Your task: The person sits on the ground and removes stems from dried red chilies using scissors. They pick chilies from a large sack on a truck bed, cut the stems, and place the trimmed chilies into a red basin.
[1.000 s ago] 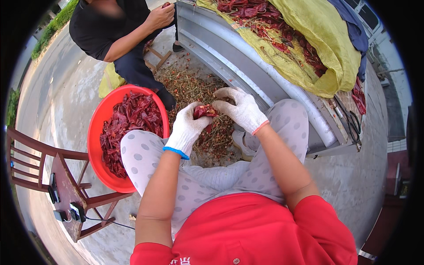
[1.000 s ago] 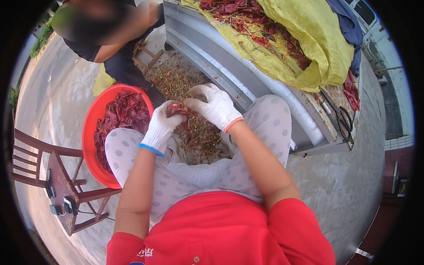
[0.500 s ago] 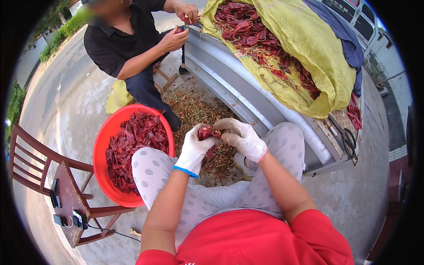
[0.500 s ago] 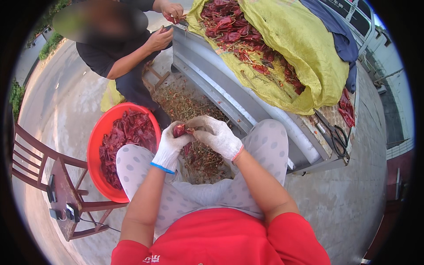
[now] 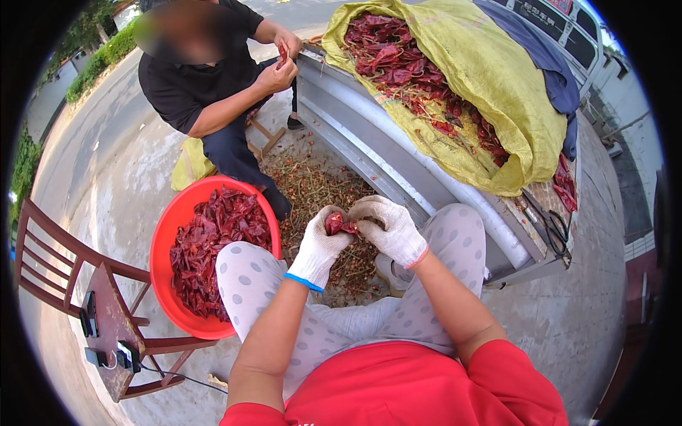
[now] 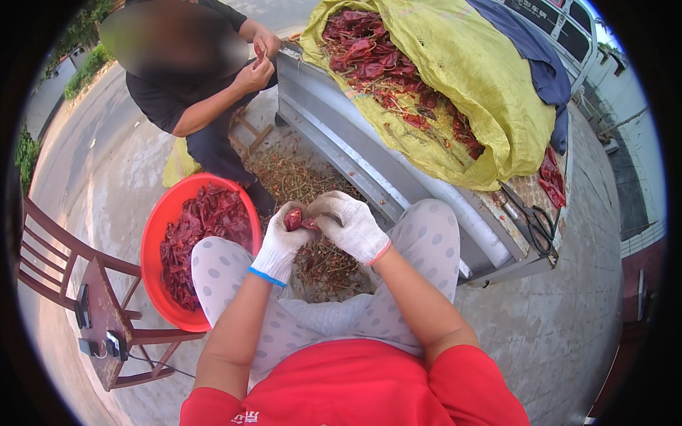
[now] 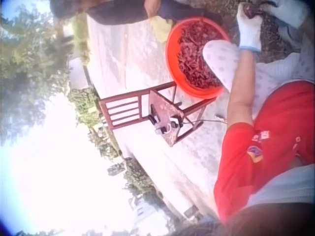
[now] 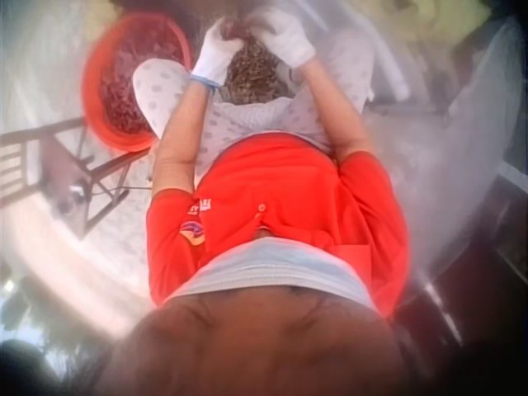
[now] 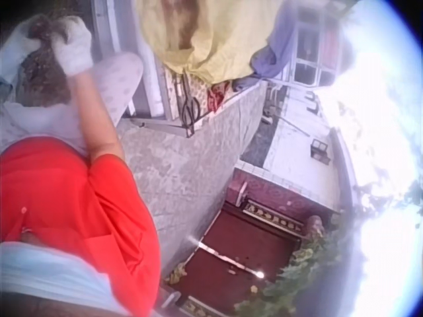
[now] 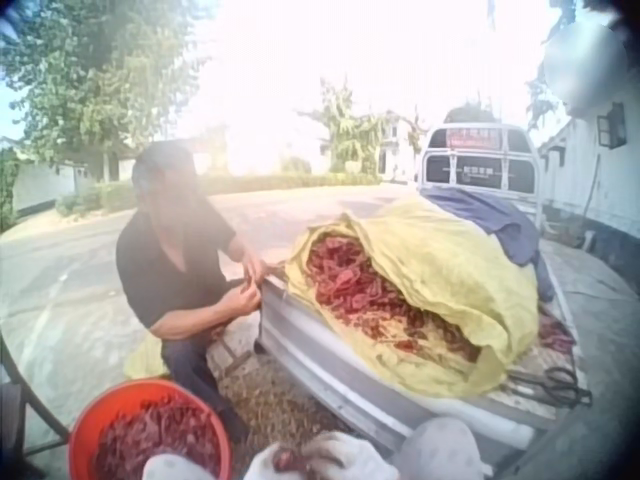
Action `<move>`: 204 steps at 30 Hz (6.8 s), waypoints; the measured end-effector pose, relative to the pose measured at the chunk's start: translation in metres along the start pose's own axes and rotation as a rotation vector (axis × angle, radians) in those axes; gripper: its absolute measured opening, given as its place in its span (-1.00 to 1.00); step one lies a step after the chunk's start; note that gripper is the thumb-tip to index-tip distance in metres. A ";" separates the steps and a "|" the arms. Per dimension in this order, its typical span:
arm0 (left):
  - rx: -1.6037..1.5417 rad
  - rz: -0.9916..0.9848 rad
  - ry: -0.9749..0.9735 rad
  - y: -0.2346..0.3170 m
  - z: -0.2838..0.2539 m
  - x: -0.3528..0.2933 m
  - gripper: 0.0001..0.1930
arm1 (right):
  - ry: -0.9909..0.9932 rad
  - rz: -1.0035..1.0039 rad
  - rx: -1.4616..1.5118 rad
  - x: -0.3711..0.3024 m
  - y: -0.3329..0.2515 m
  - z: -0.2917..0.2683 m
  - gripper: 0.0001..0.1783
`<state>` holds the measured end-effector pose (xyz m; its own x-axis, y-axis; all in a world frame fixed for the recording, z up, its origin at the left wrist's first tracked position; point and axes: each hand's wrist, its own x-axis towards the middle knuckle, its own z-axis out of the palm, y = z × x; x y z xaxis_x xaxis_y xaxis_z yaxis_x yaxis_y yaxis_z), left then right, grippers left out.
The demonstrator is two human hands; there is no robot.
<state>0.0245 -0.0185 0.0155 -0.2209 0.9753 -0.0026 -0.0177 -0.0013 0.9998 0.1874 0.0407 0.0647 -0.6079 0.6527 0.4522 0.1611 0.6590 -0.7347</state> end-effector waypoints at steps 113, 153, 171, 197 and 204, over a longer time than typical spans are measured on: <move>-0.498 -0.087 -0.229 0.015 -0.006 0.009 -0.45 | 0.226 0.574 0.354 0.040 -0.030 -0.029 -0.80; -1.415 0.007 0.101 -0.012 -0.054 0.036 -0.44 | 0.013 0.872 -1.291 -0.144 -0.020 -0.322 -0.55; 0.526 -0.320 -0.401 -0.003 0.006 0.001 -0.54 | 0.643 0.289 -1.083 0.078 0.069 -0.257 -0.60; 0.486 -0.254 -0.495 -0.020 0.014 0.008 -0.49 | 0.112 0.393 -0.719 0.077 0.030 -0.267 -0.52; -0.165 -0.435 -0.384 -0.004 0.022 0.007 -0.61 | 0.445 0.415 -0.032 0.066 0.014 -0.251 -0.43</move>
<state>0.0445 -0.0067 0.0118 0.2080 0.9041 -0.3733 -0.1854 0.4111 0.8925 0.3449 0.1867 0.2114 -0.1075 0.9464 0.3045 0.3429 0.3228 -0.8822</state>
